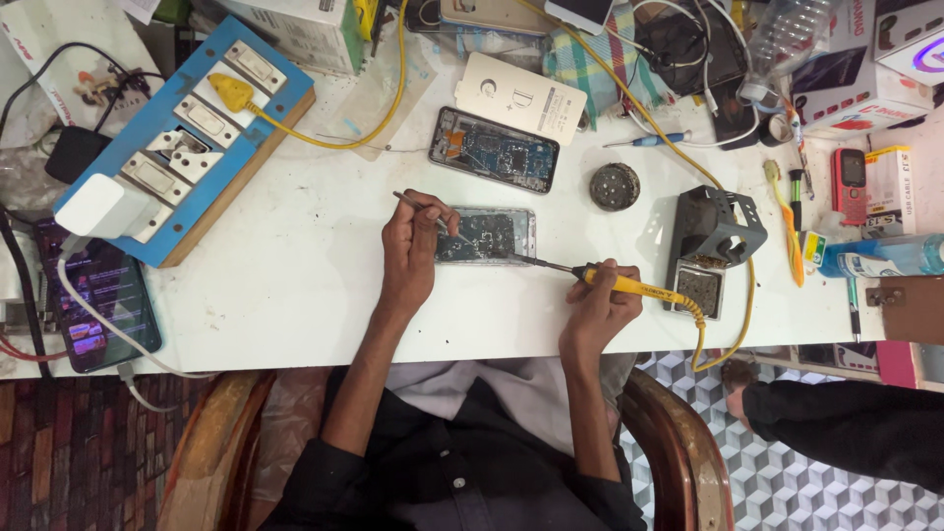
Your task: The person uses a soldering iron and a fine tool to work on a disassembled smartphone motherboard. They repeatedly apply heat and manipulate small components on the circuit board throughout the clip.
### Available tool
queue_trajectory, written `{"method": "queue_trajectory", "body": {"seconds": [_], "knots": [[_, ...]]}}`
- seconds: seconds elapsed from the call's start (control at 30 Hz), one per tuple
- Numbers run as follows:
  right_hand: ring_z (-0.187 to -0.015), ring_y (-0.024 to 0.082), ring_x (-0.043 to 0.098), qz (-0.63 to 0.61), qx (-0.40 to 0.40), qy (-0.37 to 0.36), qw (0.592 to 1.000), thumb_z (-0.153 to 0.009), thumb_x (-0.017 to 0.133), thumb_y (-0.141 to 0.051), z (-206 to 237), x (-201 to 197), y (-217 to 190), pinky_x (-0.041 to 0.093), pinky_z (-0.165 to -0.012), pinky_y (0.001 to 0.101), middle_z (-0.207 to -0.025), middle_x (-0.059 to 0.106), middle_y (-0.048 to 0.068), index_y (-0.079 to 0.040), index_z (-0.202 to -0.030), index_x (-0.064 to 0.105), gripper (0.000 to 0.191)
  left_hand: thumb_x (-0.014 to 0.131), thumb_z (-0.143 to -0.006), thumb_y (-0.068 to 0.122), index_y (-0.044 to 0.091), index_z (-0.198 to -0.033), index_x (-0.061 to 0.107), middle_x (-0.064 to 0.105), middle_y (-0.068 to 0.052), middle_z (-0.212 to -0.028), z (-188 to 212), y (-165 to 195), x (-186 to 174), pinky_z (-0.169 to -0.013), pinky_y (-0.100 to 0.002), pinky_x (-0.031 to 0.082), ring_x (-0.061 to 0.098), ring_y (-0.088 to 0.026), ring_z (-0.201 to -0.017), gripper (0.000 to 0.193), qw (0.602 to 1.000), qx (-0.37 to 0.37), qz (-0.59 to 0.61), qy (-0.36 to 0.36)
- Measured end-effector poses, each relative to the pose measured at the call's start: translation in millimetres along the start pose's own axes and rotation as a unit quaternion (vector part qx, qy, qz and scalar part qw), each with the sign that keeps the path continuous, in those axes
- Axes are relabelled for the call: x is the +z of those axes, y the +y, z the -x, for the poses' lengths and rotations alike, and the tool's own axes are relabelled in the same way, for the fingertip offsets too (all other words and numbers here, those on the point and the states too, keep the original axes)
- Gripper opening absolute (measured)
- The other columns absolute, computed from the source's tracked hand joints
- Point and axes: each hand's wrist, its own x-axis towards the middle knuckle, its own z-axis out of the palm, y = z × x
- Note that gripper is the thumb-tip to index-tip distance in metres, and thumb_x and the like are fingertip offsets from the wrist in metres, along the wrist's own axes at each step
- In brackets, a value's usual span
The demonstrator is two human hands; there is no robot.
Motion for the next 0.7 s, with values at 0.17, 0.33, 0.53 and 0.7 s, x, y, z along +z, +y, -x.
{"method": "queue_trajectory", "body": {"seconds": [0.17, 0.33, 0.53, 0.7], "knots": [[-0.048, 0.010, 0.048, -0.005, -0.010, -0.019, 1.000, -0.108, 0.053, -0.011, 0.2, 0.0, -1.3, 0.042, -0.046, 0.0264, -0.068, 0.052, 0.005, -0.004, -0.084, 0.048, 0.025, 0.045, -0.118, 0.030, 0.006, -0.106, 0.055, 0.063, -0.002, -0.084, -0.6, -0.1, 0.2, -0.063, -0.022, 0.039, 0.046, -0.003, -0.070, 0.029, 0.999, 0.045, 0.006, -0.013], [-0.047, 0.010, 0.047, 0.013, 0.000, -0.007, 1.000, -0.109, 0.053, -0.012, 0.8, -0.6, -2.4, 0.042, -0.046, 0.0264, -0.064, 0.050, 0.006, -0.005, -0.084, 0.048, 0.026, 0.045, -0.113, 0.030, 0.005, -0.103, 0.054, 0.063, -0.003, -0.081, -0.3, 1.8, 0.4, -0.054, -0.020, 0.033, 0.036, -0.001, -0.059, 0.028, 1.000, 0.019, 0.006, -0.010], [-0.047, 0.011, 0.048, 0.006, 0.004, 0.004, 1.000, -0.107, 0.053, -0.012, 0.3, 0.3, -3.9, 0.041, -0.046, 0.0273, -0.066, 0.051, 0.005, -0.005, -0.084, 0.047, 0.025, 0.045, -0.118, 0.030, 0.006, -0.106, 0.054, 0.062, -0.002, -0.083, -1.3, 1.9, 1.6, -0.062, -0.021, 0.038, 0.047, -0.003, -0.071, 0.028, 0.999, 0.047, 0.012, -0.016], [-0.047, 0.011, 0.047, -0.010, 0.005, 0.003, 1.000, -0.107, 0.053, -0.011, 0.6, 0.5, -3.8, 0.042, -0.047, 0.0273, -0.065, 0.050, 0.005, -0.005, -0.083, 0.047, 0.026, 0.046, -0.114, 0.029, 0.006, -0.103, 0.054, 0.061, -0.002, -0.081, -1.2, 2.6, 0.7, -0.055, -0.020, 0.032, 0.036, -0.001, -0.061, 0.026, 1.000, 0.008, 0.013, -0.008]]}}
